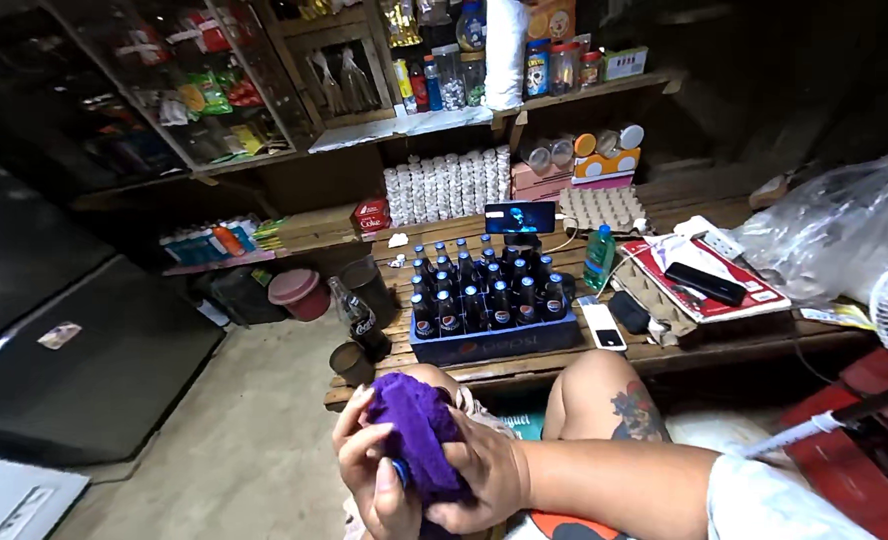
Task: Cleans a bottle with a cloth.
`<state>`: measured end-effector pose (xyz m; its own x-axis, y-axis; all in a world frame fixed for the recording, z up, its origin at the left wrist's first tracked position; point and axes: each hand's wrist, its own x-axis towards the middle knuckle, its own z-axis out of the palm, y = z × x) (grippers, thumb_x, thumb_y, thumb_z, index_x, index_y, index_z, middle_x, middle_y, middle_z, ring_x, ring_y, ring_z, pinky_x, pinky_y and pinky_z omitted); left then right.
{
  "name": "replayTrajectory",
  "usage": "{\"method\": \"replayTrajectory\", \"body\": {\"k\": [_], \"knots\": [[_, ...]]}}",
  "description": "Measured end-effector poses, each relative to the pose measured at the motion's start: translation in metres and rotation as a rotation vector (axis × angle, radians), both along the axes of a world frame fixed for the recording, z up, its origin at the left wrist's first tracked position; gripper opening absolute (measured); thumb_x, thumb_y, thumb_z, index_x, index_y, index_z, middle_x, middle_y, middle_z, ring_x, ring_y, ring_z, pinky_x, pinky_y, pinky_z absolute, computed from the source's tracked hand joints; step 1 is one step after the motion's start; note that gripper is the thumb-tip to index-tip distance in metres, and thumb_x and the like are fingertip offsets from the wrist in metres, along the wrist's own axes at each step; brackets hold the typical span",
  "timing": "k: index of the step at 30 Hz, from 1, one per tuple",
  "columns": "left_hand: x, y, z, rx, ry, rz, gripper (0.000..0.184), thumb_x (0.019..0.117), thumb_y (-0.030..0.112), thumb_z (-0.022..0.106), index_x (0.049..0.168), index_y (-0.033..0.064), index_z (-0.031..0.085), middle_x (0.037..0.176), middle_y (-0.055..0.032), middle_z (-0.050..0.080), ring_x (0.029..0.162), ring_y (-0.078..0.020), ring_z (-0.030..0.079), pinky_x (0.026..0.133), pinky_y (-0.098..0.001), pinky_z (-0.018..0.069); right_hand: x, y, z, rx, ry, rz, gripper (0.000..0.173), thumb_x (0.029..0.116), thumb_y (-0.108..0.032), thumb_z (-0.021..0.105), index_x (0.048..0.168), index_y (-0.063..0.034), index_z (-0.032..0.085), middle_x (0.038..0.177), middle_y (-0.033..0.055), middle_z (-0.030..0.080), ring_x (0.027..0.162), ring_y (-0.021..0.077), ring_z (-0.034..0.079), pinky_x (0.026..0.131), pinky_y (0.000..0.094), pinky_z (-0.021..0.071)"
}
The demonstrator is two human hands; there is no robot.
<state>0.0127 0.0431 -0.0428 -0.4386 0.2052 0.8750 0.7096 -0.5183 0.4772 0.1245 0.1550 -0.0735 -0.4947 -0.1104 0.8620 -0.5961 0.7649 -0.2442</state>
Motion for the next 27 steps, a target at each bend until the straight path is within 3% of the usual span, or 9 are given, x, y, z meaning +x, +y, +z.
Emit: {"method": "replayTrajectory", "body": {"k": [2,5,10,15,18,23,27], "knots": [[0.003,0.004,0.0,0.027,-0.033,-0.005,0.036,0.1019,0.058,0.047,0.129,0.039,0.06,0.152,0.0148,0.048,0.148,-0.0129,0.036,0.124,-0.0357,0.0263,0.002,0.001,0.001,-0.015,-0.057,0.029,0.061,0.1008,-0.045,0.057,0.142,-0.0008,0.048,0.137,0.0339,0.055,0.133,0.0379,0.054,0.116,0.0445,0.0415],[0.008,0.006,0.0,0.029,-0.029,0.022,0.042,0.1008,0.061,0.045,0.136,0.0403,0.054,0.157,0.0155,0.042,0.151,-0.0116,0.031,0.125,-0.0354,0.023,0.002,0.003,0.011,-0.081,-0.131,0.116,0.056,0.1049,-0.048,0.045,0.141,-0.0056,0.048,0.139,0.0287,0.054,0.136,0.0333,0.051,0.119,0.0449,0.0361],[0.014,0.008,-0.007,0.049,-0.014,0.135,0.046,0.1017,0.061,0.039,0.143,0.0413,0.048,0.16,0.0137,0.038,0.154,-0.0181,0.025,0.128,-0.0456,0.0142,-0.013,-0.002,0.024,-0.226,-0.207,0.098,0.057,0.1088,-0.05,0.029,0.131,-0.005,0.056,0.125,0.0191,0.063,0.123,0.0251,0.06,0.108,0.0428,0.0469],[0.009,0.004,-0.006,0.049,0.011,0.149,0.046,0.1024,0.06,0.036,0.141,0.04,0.05,0.161,0.0148,0.037,0.155,-0.0184,0.021,0.128,-0.0474,0.0113,-0.032,0.01,0.02,-0.245,-0.338,0.052,0.061,0.1087,-0.044,0.029,0.115,0.0041,0.065,0.119,0.0226,0.067,0.123,0.0293,0.06,0.111,0.0448,0.043],[0.009,0.001,-0.008,0.025,0.044,0.158,0.046,0.1037,0.059,0.033,0.14,0.0385,0.052,0.16,0.0152,0.037,0.156,-0.0193,0.021,0.128,-0.0474,0.0117,-0.038,0.018,0.01,-0.3,-0.4,0.08,0.062,0.1082,-0.044,0.029,0.11,0.0068,0.066,0.123,0.0256,0.064,0.127,0.0305,0.057,0.114,0.0436,0.04],[0.009,-0.002,-0.009,-0.025,0.071,0.177,0.044,0.1063,0.054,0.025,0.134,0.037,0.054,0.158,0.0141,0.041,0.155,-0.0192,0.023,0.128,-0.049,0.0123,-0.037,0.028,0.004,-0.416,-0.576,0.079,0.058,0.1096,-0.031,0.028,0.123,0.0178,0.058,0.135,0.0316,0.057,0.132,0.027,0.054,0.114,0.0356,0.0399],[0.004,-0.002,-0.008,-0.052,0.059,0.133,0.043,0.1067,0.053,0.025,0.131,0.035,0.057,0.156,0.0108,0.043,0.155,-0.0212,0.023,0.127,-0.0493,0.0138,-0.037,0.037,-0.008,-0.415,-0.721,-0.037,0.056,0.1091,-0.026,0.025,0.136,0.0165,0.051,0.141,0.0324,0.053,0.137,0.0313,0.051,0.118,0.0397,0.0356]]}}
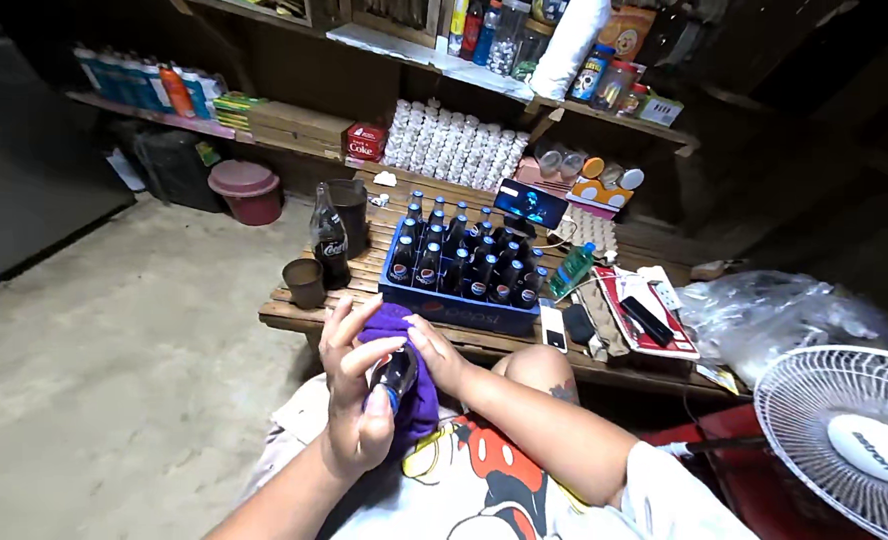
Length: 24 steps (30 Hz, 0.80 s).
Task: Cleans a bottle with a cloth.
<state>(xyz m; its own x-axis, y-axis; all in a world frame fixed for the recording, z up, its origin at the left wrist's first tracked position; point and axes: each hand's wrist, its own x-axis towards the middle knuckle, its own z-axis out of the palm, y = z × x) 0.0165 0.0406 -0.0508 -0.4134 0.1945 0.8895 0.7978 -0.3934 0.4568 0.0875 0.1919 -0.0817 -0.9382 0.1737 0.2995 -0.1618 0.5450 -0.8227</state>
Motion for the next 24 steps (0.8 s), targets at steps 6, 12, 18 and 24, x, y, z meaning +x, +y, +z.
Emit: {"method": "replayTrajectory", "body": {"k": [6,12,18,24], "knots": [[-0.003,0.0,0.001,-0.017,-0.005,-0.052,0.044,0.1067,0.053,0.025,0.127,0.0334,0.059,0.146,0.0119,0.053,0.149,-0.0176,0.034,0.126,-0.0508,0.0151,0.001,0.001,-0.004,-0.014,-0.07,-0.036,0.055,0.1095,-0.025,0.026,0.141,0.0141,0.046,0.145,0.0317,0.05,0.14,0.0316,0.047,0.12,0.0401,0.0336],[0.0,0.0,0.01,0.156,-0.175,-0.337,0.019,0.1042,0.035,0.056,0.122,0.0301,0.062,0.1,0.013,0.068,0.098,-0.004,0.066,0.103,-0.0322,0.0501,0.011,-0.005,-0.008,-0.06,-0.133,-0.105,0.06,0.1101,-0.029,0.024,0.151,0.0141,0.032,0.155,0.0332,0.037,0.148,0.0319,0.036,0.124,0.0393,0.0263],[-0.005,0.006,0.029,0.243,-0.463,-0.53,0.023,0.1086,0.04,0.045,0.119,0.0245,0.059,0.086,0.0067,0.068,0.075,-0.0073,0.066,0.072,-0.0243,0.0575,0.022,-0.015,-0.024,-0.129,0.005,-0.042,0.082,0.1071,-0.043,0.033,0.152,0.0217,0.011,0.156,0.0402,0.026,0.152,0.0328,0.029,0.126,0.0366,0.0207],[-0.014,0.003,0.035,0.118,-0.079,-0.75,0.036,0.1053,0.049,0.047,0.121,0.0233,0.066,0.088,0.0068,0.069,0.075,-0.0043,0.065,0.07,-0.021,0.0548,0.028,-0.019,-0.013,0.159,0.367,0.072,0.073,0.0973,-0.039,0.062,0.137,0.019,0.045,0.129,0.0312,0.061,0.126,0.0236,0.06,0.113,0.0364,0.0449]]}}
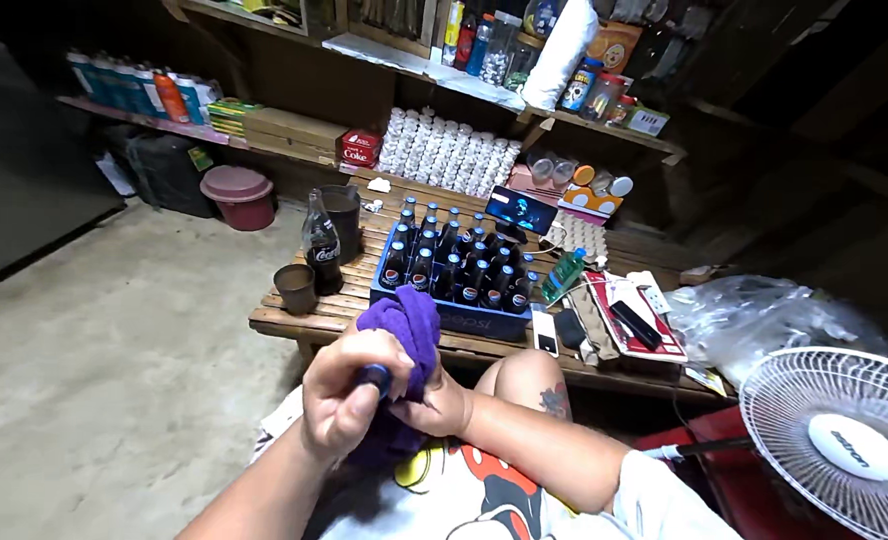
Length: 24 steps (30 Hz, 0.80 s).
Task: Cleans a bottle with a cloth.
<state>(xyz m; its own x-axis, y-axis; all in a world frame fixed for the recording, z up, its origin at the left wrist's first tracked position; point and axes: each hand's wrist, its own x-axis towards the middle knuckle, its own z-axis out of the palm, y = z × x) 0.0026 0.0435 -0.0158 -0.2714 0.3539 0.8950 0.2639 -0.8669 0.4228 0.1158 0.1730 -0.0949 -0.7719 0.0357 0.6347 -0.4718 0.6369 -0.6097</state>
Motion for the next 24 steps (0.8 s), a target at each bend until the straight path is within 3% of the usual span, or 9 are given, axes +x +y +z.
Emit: {"method": "replayTrajectory", "body": {"k": [2,3,5,7,11,15,19,24], "knots": [[-0.008,0.002,0.0,0.019,0.174,-0.012,0.034,0.105,0.045,0.049,0.112,0.0159,0.066,0.084,0.0029,0.066,0.076,-0.0067,0.064,0.074,-0.0243,0.0545,0.0,-0.001,0.003,0.101,0.105,0.005,0.061,0.0959,-0.036,0.065,0.131,0.0119,0.054,0.121,0.026,0.066,0.119,0.0222,0.064,0.109,0.0364,0.0483],[-0.011,0.004,-0.001,0.032,0.237,-0.015,0.032,0.1047,0.042,0.05,0.106,0.0136,0.065,0.081,0.0015,0.065,0.076,-0.0075,0.063,0.075,-0.0253,0.0546,0.001,-0.002,0.003,0.151,0.15,-0.011,0.061,0.0948,-0.035,0.067,0.133,0.0101,0.052,0.12,0.0257,0.066,0.117,0.0223,0.065,0.107,0.0361,0.0493],[-0.017,0.01,-0.005,0.043,0.307,-0.008,0.03,0.1035,0.037,0.053,0.1,0.0114,0.067,0.077,0.0006,0.064,0.075,-0.0069,0.063,0.078,-0.0257,0.0535,0.001,-0.003,0.001,0.22,0.184,-0.046,0.067,0.0923,-0.034,0.069,0.137,0.0104,0.046,0.12,0.0272,0.065,0.114,0.0224,0.066,0.105,0.0347,0.0501],[-0.02,0.012,-0.009,0.031,0.327,-0.01,0.028,0.1025,0.035,0.054,0.099,0.0114,0.068,0.076,0.0012,0.064,0.075,-0.0054,0.062,0.079,-0.0243,0.0517,0.002,-0.002,0.0,0.224,0.156,-0.038,0.073,0.0875,-0.034,0.075,0.136,0.0131,0.047,0.12,0.0293,0.065,0.115,0.0251,0.066,0.106,0.0362,0.0498],[-0.022,0.01,-0.008,-0.048,0.248,-0.005,0.026,0.1065,0.033,0.05,0.11,0.0141,0.068,0.086,0.0035,0.068,0.08,-0.0021,0.065,0.078,-0.0209,0.0543,0.001,0.001,0.004,0.238,0.071,-0.063,0.085,0.0801,-0.041,0.083,0.135,0.0157,0.05,0.122,0.0315,0.065,0.118,0.0308,0.065,0.107,0.0398,0.0498],[-0.014,0.009,-0.005,-0.135,0.023,0.166,0.022,0.1075,0.027,0.052,0.121,0.0205,0.068,0.099,0.0057,0.072,0.087,-0.0036,0.069,0.079,-0.0222,0.0582,-0.007,0.001,0.009,0.149,0.005,-0.221,0.087,0.0783,-0.038,0.086,0.134,0.0187,0.05,0.125,0.0329,0.063,0.12,0.0325,0.064,0.108,0.0393,0.0499],[0.002,0.005,-0.002,-0.065,-0.175,0.266,0.02,0.1071,0.022,0.054,0.122,0.0232,0.067,0.095,0.007,0.072,0.08,-0.0044,0.068,0.075,-0.022,0.0594,-0.008,0.003,0.018,0.053,-0.186,-0.298,0.092,0.0807,-0.036,0.084,0.142,0.0191,0.043,0.132,0.0338,0.059,0.125,0.036,0.061,0.109,0.0438,0.0478],[0.012,0.006,-0.014,0.044,-0.17,0.271,0.02,0.106,0.026,0.055,0.122,0.0266,0.066,0.092,0.0107,0.068,0.079,-0.0004,0.064,0.074,-0.0183,0.0539,-0.007,0.006,0.018,0.045,-0.222,-0.281,0.096,0.0748,-0.037,0.088,0.141,0.0171,0.045,0.133,0.0322,0.06,0.126,0.0357,0.061,0.109,0.0443,0.0474]]}}
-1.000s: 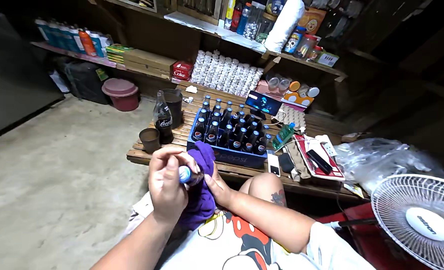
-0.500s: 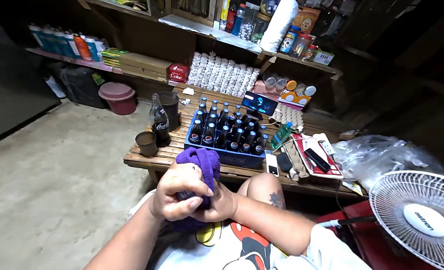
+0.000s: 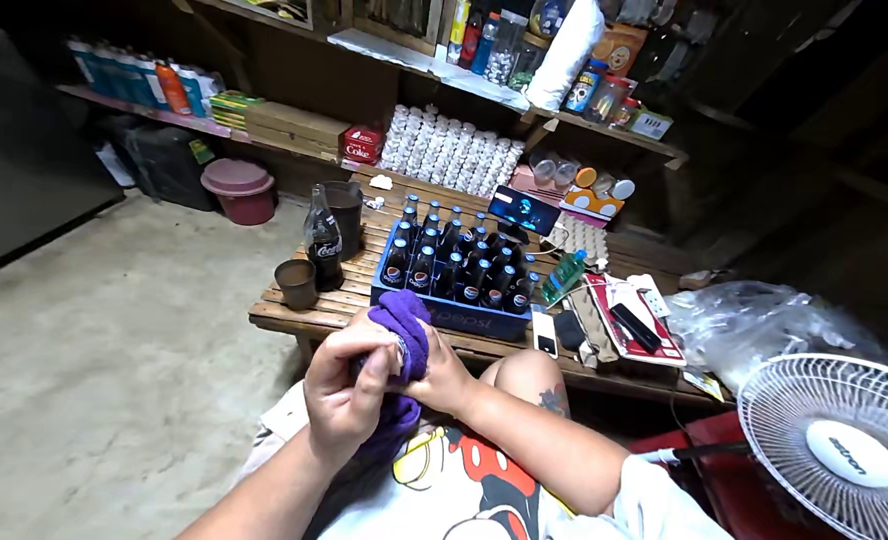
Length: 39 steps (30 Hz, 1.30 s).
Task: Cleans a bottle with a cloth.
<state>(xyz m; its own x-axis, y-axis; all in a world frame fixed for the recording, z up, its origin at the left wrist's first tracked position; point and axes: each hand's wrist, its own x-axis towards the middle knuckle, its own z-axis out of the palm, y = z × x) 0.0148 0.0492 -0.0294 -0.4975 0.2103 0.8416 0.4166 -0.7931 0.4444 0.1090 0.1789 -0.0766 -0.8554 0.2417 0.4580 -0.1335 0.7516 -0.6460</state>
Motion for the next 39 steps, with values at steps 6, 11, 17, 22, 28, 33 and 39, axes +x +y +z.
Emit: {"method": "replayTrajectory", "body": {"k": [6,11,17,22,28,33,39], "knots": [[-0.003,0.004,-0.002,-0.021,0.058,0.088,0.021,0.1045,0.024,0.056,0.123,0.0264,0.065,0.096,0.0121,0.068,0.078,0.002,0.062,0.071,-0.0164,0.0528,0.0,0.007,0.007,-0.005,-0.112,0.037,0.094,0.0766,-0.035,0.087,0.144,0.0147,0.044,0.136,0.0299,0.059,0.128,0.034,0.059,0.11,0.046,0.0464],[-0.012,0.002,0.003,-0.034,-0.001,0.138,0.022,0.1048,0.018,0.056,0.124,0.0245,0.065,0.097,0.0113,0.07,0.073,0.0018,0.063,0.065,-0.0156,0.0539,-0.007,0.046,0.025,-0.057,-0.263,-0.006,0.06,0.088,-0.026,0.078,0.135,0.0071,0.059,0.125,0.0205,0.069,0.119,0.025,0.066,0.106,0.0434,0.0505],[-0.012,-0.002,0.002,-0.031,-0.004,0.124,0.02,0.105,0.021,0.057,0.123,0.025,0.066,0.092,0.0116,0.069,0.07,0.0012,0.062,0.063,-0.0161,0.0534,-0.021,0.108,0.027,-0.777,-0.148,-0.444,0.048,0.1001,-0.03,0.065,0.134,0.0024,0.056,0.115,0.0179,0.069,0.105,0.0209,0.069,0.094,0.0392,0.0569],[-0.011,-0.001,0.002,-0.028,0.036,0.11,0.021,0.1052,0.021,0.057,0.124,0.0251,0.066,0.093,0.0116,0.069,0.072,0.0018,0.062,0.065,-0.0153,0.0532,-0.024,0.095,0.062,-1.321,0.182,-0.409,0.043,0.1077,-0.034,0.048,0.138,-0.0041,0.049,0.114,0.0164,0.067,0.102,0.0252,0.068,0.087,0.0431,0.0586],[-0.012,-0.001,0.001,-0.033,0.042,0.131,0.021,0.1047,0.021,0.057,0.124,0.0259,0.066,0.09,0.0115,0.068,0.07,0.0014,0.061,0.064,-0.016,0.0532,-0.012,0.039,0.093,-1.463,-0.04,0.057,0.052,0.1097,-0.048,0.028,0.127,-0.0084,0.057,0.108,0.0113,0.069,0.102,0.0219,0.068,0.089,0.0421,0.0577],[-0.011,-0.003,-0.005,-0.016,0.077,0.11,0.021,0.1049,0.027,0.058,0.125,0.0283,0.065,0.093,0.0133,0.068,0.073,0.003,0.061,0.066,-0.0138,0.052,-0.013,0.009,0.08,-1.023,-0.2,0.092,0.055,0.111,-0.039,0.03,0.146,0.0008,0.044,0.133,0.0152,0.061,0.121,0.0154,0.061,0.106,0.0359,0.0498],[-0.008,-0.008,-0.007,-0.024,0.157,0.047,0.023,0.1051,0.028,0.057,0.127,0.0301,0.064,0.097,0.0158,0.068,0.08,0.0047,0.062,0.073,-0.0127,0.0512,-0.023,0.01,0.079,-0.598,-0.191,0.061,0.049,0.1028,-0.029,0.053,0.138,0.0048,0.054,0.144,0.0242,0.046,0.134,0.027,0.046,0.112,0.0407,0.0393]]}}
